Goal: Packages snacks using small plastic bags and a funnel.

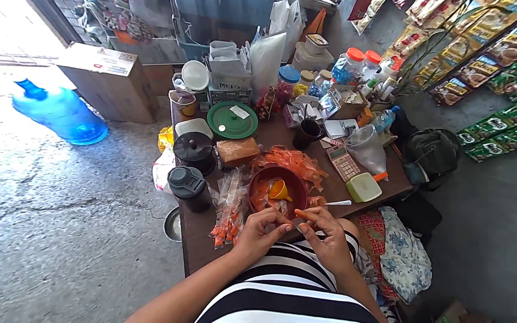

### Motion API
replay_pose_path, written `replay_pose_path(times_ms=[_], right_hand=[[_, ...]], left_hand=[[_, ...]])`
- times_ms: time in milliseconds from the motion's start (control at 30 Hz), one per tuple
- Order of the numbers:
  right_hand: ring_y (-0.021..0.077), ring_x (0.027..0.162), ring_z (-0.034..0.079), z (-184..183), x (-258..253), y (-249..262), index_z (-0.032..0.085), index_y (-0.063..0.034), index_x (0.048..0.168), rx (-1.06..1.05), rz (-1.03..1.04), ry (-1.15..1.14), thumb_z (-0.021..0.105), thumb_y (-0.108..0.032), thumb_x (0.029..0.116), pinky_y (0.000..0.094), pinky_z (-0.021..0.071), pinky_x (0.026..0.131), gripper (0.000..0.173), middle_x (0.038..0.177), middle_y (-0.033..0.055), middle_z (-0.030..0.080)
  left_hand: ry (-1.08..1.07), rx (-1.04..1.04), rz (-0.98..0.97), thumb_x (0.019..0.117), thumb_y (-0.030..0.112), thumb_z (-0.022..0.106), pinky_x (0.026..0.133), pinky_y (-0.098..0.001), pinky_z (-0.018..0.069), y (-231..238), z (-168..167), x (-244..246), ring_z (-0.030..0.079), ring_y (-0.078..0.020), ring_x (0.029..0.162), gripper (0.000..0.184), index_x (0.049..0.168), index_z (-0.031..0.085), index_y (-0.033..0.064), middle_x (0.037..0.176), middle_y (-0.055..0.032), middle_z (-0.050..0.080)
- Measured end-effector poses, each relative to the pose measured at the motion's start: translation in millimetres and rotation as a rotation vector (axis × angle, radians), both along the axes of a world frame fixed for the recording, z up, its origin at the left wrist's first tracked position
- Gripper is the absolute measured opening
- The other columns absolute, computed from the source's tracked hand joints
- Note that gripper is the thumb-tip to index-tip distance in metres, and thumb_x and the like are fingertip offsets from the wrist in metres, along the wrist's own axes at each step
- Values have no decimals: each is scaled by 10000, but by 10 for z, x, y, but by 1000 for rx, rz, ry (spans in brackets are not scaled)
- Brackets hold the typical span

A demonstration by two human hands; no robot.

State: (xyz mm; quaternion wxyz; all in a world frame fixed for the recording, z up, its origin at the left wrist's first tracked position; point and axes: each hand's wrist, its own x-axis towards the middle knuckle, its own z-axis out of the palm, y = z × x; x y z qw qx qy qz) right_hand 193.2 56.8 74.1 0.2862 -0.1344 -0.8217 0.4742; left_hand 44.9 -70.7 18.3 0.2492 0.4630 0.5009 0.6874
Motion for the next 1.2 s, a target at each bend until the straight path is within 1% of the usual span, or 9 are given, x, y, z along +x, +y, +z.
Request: replay_pose_path(times_ms=[200, 333, 400, 700, 767, 867, 933, 1067, 1200], right_hand=[[-65, 817, 584, -2, 9, 9, 734, 7, 1183, -26, 4, -15, 646, -226, 985, 80, 510, 710, 318, 1106, 47, 667], [-43, 836, 634, -7, -9, -9, 785, -37, 1038, -45, -27, 12, 697, -148, 952, 93, 539, 742, 166, 1006, 11, 702], [-33, 850, 646, -25, -11, -17, 788, -55, 980, -11, -35, 27, 733, -155, 929, 99, 548, 756, 125, 955, -3, 703], [-66, 733, 587, -47, -27, -60, 753, -73, 862, 35, -65, 62, 793, -229, 879, 64, 501, 660, 162, 828, -36, 653], [-56, 772, 612, -29, -20, -55, 764, -61, 910, 23, -44, 54, 751, -219, 922, 77, 522, 688, 160, 885, -20, 679], [-41, 781, 623, -8, 2, -28, 760, -8, 1059, 7, 34, 8, 631, -157, 1009, 93, 540, 688, 203, 1016, 39, 686], [-40, 784, 617, 4, 24, -16, 753, -4, 1116, 30, 46, -30, 598, -127, 1019, 94, 539, 699, 221, 1039, 52, 676], [-51, 810, 626, -22, 32, -17, 780, -35, 985, 103, -45, 11, 710, -159, 944, 77, 530, 727, 148, 933, 13, 690], [-69, 718, 579, -40, 5, -50, 754, -40, 874, 73, -102, 57, 792, -174, 868, 60, 501, 652, 139, 838, -17, 649]], left_hand=[[-7, -2, 4, 975, 135, 684, 866, -176, 544, -4, 0, -9, 659, -7, 933, 158, 956, 737, -13, 949, -16, 715], [-28, 3, -8, 966, 124, 695, 855, -175, 551, 6, 1, 1, 664, -7, 927, 142, 957, 733, -12, 956, -13, 717], [-24, -2, -12, 966, 117, 691, 854, -170, 550, 5, 11, 3, 661, -4, 925, 138, 957, 729, -16, 955, -14, 711], [-28, -33, -64, 971, 114, 675, 862, -161, 536, -13, 18, 10, 653, 2, 935, 146, 958, 729, -22, 951, -20, 709], [-28, -29, -72, 981, 111, 662, 864, -164, 537, -8, 20, 15, 649, 3, 929, 153, 973, 725, -29, 944, -20, 702], [-38, -12, -48, 995, 110, 647, 868, -184, 549, -13, 0, 22, 660, -7, 926, 162, 976, 718, -34, 950, -21, 707], [-42, -10, -37, 998, 114, 645, 866, -187, 553, -16, -6, 19, 664, -11, 924, 162, 976, 718, -28, 952, -17, 707], [-42, -15, -49, 995, 128, 653, 844, -168, 543, -14, -1, 27, 661, -2, 913, 169, 978, 722, -25, 941, -15, 711], [-46, -20, -65, 986, 111, 660, 839, -157, 543, -15, 10, 36, 652, 6, 912, 154, 975, 721, -31, 939, -14, 700]])
